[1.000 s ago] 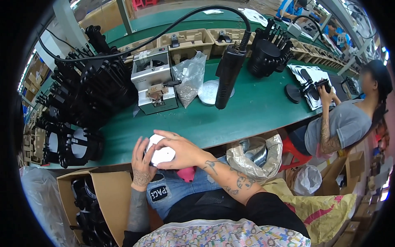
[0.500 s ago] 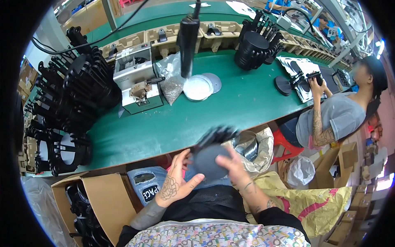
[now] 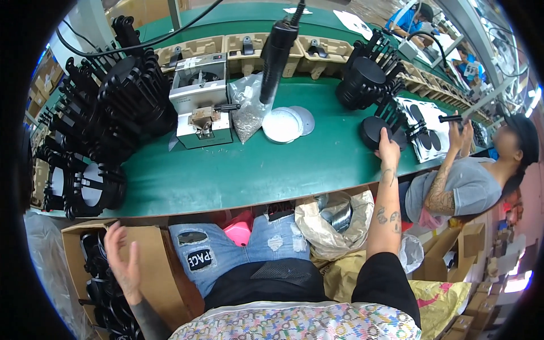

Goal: The person assembles black plastic base components with white circular covers using a pneumatic screwdriver.

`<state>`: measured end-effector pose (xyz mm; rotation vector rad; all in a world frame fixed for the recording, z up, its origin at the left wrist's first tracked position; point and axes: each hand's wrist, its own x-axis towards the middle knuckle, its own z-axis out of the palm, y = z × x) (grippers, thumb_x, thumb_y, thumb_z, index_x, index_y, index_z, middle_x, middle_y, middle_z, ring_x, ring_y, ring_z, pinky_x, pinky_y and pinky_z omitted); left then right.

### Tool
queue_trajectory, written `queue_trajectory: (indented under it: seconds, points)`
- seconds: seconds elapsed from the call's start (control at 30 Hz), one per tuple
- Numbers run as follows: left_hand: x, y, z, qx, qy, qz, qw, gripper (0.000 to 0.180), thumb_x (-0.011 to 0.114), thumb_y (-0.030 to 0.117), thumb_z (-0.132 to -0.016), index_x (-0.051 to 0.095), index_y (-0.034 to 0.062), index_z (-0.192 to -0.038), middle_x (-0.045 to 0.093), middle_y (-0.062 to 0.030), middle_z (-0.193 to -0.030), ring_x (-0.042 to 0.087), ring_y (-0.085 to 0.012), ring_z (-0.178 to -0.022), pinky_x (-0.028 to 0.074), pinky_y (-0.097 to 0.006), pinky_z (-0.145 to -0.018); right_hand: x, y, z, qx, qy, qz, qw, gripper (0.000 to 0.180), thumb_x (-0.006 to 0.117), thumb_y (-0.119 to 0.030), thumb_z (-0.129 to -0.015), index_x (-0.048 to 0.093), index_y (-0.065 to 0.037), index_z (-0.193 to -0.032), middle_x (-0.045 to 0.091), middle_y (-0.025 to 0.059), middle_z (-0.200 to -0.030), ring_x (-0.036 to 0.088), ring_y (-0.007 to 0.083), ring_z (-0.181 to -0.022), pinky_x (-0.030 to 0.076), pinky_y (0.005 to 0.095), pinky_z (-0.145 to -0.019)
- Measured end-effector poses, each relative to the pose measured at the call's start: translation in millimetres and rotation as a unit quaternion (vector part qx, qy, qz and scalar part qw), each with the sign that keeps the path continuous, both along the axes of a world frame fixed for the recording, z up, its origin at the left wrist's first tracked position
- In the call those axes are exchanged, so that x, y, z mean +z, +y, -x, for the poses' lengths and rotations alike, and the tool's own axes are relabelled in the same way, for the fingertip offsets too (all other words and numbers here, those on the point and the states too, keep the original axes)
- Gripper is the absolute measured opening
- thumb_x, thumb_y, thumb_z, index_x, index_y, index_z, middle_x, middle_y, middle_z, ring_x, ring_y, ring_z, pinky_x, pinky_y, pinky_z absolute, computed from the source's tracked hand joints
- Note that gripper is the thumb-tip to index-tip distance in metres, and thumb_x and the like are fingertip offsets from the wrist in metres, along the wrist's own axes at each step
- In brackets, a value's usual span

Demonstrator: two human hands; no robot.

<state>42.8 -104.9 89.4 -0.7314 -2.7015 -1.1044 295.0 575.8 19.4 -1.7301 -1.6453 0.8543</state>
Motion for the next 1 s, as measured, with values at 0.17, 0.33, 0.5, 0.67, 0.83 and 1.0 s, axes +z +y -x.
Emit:
queue_trajectory:
  seconds: [0.17,0.33,0.5,0.67,0.83,1.0]
  points:
    - [0.2,-107.6,10.5,0.168,0.111,0.131,0.971,0.029,0.064,0.014,-0.095,0.059,-0.0028,-0.118,0.06,-0.0175,-0.124,0.06,-0.0303,-0.107,0.048,-0.038,-0.089,-10.2,-55.1,-6.5,0.05,-0.168,-0.274,0.946,0.056,0.071,-0.046,-0.087,0.068,0.0,-0.118,0.061,0.0289,-0.119,0.058,0.0407,-0.114,0.046,0.0437,-0.1]
    - [-30.4,-220.4,20.6,0.277,-0.026,0.339,0.899,0.035,0.075,0.027,-0.088,0.062,-0.0015,-0.103,0.062,-0.0186,-0.098,0.061,-0.0356,-0.095,0.049,-0.042,-0.085,-39.9,-82.1,20.1,0.147,-0.173,-0.361,0.905,0.065,0.075,-0.032,-0.085,0.05,-0.006,-0.139,0.05,0.0331,-0.135,0.049,0.0471,-0.126,0.041,0.0479,-0.106]
    - [-79.3,-219.1,19.9,0.198,0.007,0.394,0.897,0.079,0.086,0.045,-0.067,0.06,0.0047,-0.13,0.041,-0.0223,-0.151,0.041,-0.0418,-0.134,0.035,-0.05,-0.112,-34.3,-52.6,4.1,0.17,-0.205,-0.37,0.89,0.05,0.069,-0.018,-0.09,0.056,-0.003,-0.136,0.06,0.0234,-0.13,0.056,0.0407,-0.121,0.044,0.0434,-0.104]
    - [-81.8,-209.5,32.8,0.222,-0.014,0.421,0.879,0.09,0.089,0.048,-0.057,0.059,0.012,-0.133,0.037,-0.0118,-0.156,0.046,-0.0443,-0.13,0.044,-0.053,-0.105,-45.8,-34.9,-23.2,0.141,-0.199,-0.365,0.898,0.053,0.071,-0.03,-0.091,0.059,0.002,-0.131,0.063,0.0257,-0.124,0.061,0.0406,-0.113,0.048,0.0439,-0.098]
    - [-72.1,-194.7,36.4,0.231,-0.161,0.434,0.856,0.078,0.081,0.037,-0.068,0.051,0.005,-0.133,0.048,-0.0162,-0.142,0.065,-0.0377,-0.11,0.053,-0.047,-0.093,-41.7,-87.0,15.1,0.108,-0.167,-0.429,0.881,0.048,0.071,-0.032,-0.091,0.061,-0.006,-0.13,0.061,0.0185,-0.126,0.062,0.0332,-0.108,0.051,0.0431,-0.092]
    - [-76.5,-192.1,47.3,0.208,-0.173,0.515,0.813,0.058,0.077,0.03,-0.073,0.055,0.0038,-0.121,0.06,-0.0177,-0.121,0.067,-0.0353,-0.105,0.055,-0.045,-0.086,-36.7,-113.9,46.3,0.198,-0.067,-0.364,0.907,0.044,0.067,-0.029,-0.096,0.059,-0.004,-0.131,0.057,0.0154,-0.133,0.062,0.0304,-0.11,0.054,0.0397,-0.089]
